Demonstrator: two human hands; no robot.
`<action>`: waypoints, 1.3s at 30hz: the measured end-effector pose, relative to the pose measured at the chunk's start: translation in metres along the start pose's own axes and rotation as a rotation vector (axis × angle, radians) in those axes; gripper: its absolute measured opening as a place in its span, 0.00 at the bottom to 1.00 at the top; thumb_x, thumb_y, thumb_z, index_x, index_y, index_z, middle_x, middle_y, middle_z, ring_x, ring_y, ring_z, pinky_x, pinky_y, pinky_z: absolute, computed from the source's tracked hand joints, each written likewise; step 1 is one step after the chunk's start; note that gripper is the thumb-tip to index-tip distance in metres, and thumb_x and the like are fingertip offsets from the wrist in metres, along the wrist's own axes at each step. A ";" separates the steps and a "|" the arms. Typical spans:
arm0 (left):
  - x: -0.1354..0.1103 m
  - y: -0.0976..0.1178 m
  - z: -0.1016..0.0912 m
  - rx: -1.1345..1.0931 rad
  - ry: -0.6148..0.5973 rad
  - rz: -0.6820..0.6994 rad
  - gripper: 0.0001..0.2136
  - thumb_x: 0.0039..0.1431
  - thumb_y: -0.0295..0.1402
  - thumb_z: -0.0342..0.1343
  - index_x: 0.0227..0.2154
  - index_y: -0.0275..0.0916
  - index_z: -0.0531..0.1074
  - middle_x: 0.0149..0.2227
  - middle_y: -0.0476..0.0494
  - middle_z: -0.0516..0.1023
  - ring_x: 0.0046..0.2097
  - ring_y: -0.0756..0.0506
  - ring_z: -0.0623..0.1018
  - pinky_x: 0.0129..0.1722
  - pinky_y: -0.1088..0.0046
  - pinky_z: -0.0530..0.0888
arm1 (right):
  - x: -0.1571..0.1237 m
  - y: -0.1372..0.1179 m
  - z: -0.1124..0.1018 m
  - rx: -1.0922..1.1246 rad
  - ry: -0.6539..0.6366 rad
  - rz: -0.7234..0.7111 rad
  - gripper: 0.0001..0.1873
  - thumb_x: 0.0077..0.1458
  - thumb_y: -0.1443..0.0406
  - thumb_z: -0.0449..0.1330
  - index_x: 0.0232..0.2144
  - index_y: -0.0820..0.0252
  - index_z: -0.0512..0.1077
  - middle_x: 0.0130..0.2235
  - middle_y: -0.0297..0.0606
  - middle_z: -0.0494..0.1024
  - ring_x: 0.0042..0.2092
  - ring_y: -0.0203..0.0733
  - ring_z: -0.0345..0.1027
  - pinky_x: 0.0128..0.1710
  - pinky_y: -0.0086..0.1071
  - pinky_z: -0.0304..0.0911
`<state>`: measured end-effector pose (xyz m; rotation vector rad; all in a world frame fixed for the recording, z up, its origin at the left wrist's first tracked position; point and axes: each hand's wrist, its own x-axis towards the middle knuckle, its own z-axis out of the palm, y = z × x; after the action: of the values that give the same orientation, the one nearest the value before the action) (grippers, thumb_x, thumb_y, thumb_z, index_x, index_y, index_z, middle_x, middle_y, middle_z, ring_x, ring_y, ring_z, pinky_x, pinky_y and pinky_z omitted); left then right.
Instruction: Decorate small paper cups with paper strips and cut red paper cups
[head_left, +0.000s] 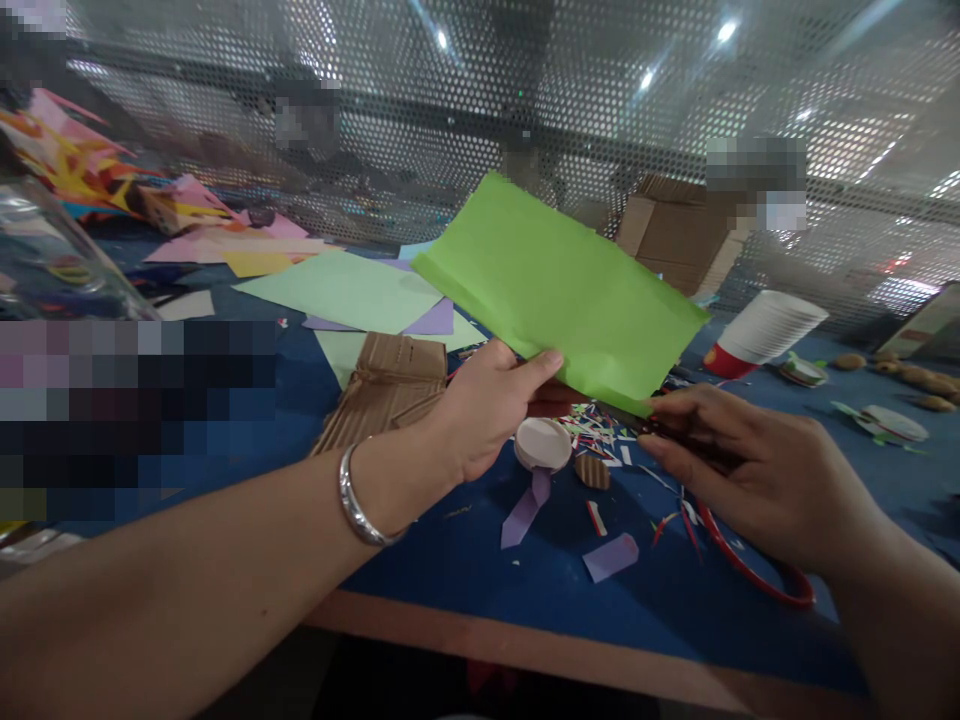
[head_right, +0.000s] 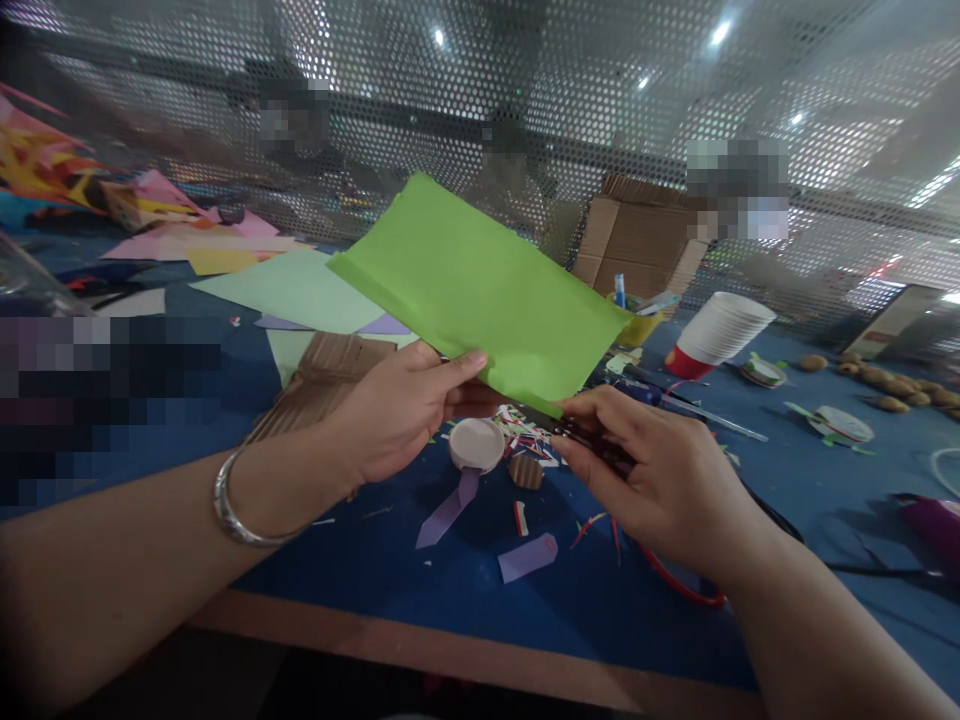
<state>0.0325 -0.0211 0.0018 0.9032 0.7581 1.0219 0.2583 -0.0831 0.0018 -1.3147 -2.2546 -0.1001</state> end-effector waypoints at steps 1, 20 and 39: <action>0.000 0.000 0.000 -0.002 0.001 0.003 0.09 0.68 0.25 0.55 0.48 0.33 0.75 0.43 0.38 0.85 0.33 0.49 0.83 0.36 0.73 0.78 | 0.000 0.000 0.000 -0.004 0.004 -0.005 0.08 0.66 0.59 0.60 0.44 0.54 0.73 0.36 0.34 0.85 0.31 0.37 0.80 0.29 0.28 0.69; -0.001 -0.003 0.003 0.014 -0.019 0.015 0.11 0.68 0.25 0.55 0.50 0.33 0.75 0.47 0.36 0.84 0.37 0.48 0.83 0.38 0.72 0.79 | -0.001 -0.003 0.002 0.025 0.008 -0.011 0.09 0.65 0.60 0.61 0.46 0.54 0.73 0.33 0.32 0.82 0.29 0.36 0.77 0.30 0.29 0.68; -0.002 -0.006 0.005 0.026 -0.029 -0.005 0.11 0.68 0.25 0.55 0.51 0.32 0.74 0.44 0.36 0.84 0.35 0.48 0.82 0.39 0.71 0.78 | 0.002 -0.007 0.000 0.004 0.008 -0.014 0.08 0.64 0.61 0.62 0.44 0.55 0.74 0.32 0.34 0.83 0.27 0.39 0.76 0.29 0.32 0.68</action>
<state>0.0384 -0.0259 -0.0012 0.9355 0.7505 0.9945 0.2516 -0.0849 0.0041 -1.2948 -2.2559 -0.1061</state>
